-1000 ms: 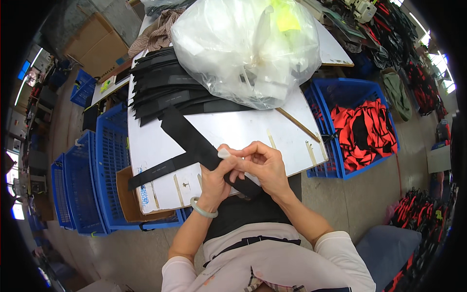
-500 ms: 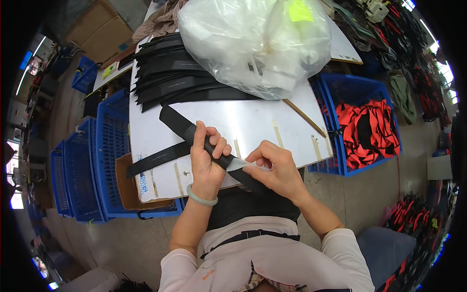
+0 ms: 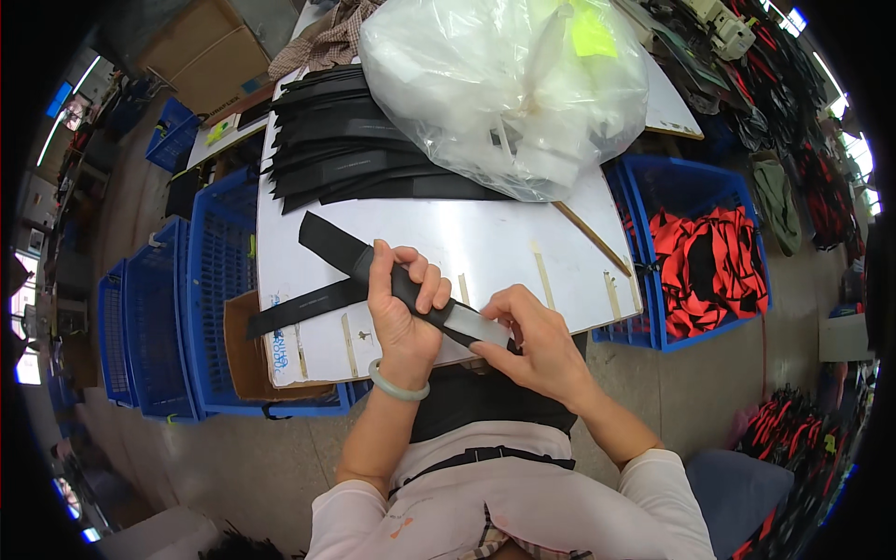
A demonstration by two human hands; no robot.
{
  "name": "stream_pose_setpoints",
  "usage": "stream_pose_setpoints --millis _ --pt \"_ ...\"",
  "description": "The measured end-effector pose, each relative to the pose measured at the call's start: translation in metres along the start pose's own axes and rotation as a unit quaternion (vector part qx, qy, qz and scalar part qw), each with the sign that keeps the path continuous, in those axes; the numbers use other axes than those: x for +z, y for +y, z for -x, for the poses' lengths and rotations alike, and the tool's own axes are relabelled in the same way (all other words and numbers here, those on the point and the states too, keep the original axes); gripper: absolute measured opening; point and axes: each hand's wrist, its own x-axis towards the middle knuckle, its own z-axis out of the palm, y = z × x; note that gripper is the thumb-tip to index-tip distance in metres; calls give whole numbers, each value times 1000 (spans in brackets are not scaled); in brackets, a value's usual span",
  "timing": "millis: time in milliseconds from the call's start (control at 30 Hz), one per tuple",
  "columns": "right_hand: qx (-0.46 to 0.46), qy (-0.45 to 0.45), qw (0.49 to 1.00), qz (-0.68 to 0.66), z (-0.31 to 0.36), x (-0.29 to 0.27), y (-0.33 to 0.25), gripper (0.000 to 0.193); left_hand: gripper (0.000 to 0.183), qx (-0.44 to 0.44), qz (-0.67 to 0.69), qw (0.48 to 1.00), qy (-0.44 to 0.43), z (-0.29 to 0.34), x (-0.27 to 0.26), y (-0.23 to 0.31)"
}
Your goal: The worker is applying adhesive tape to black fabric straps and folding them as part of a manufacturing assembly process.
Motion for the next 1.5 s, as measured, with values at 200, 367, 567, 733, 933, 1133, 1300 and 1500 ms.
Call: stream_pose_setpoints --millis 200,367,567,733,933,1133,1300,1500 --pt "-10 -18 999 -46 -4 6 -2 21 38 -19 11 999 -27 -1 4 -9" --pt "-59 15 995 -75 -7 6 3 15 41 -20 34 999 -10 -2 3 -3" --pt "-149 110 982 -31 -5 24 14 16 41 -67 82 994 2 0 6 -12" --pt "-184 100 975 76 -4 23 22 24 40 -69 96 993 28 -4 1 -6" --pt "-175 35 971 161 -1 25 26 37 41 -64 111 992 11 -7 0 0" --pt "-175 2 971 165 -1 26 31 39 41 -42 86 995 -3 -2 5 -3" --pt "-193 -4 973 128 10 28 47 33 41 30 -49 992 -113 9 11 -15" --pt "104 58 806 -579 20 31 59 21 42 143 -227 935 -231 17 10 -35"
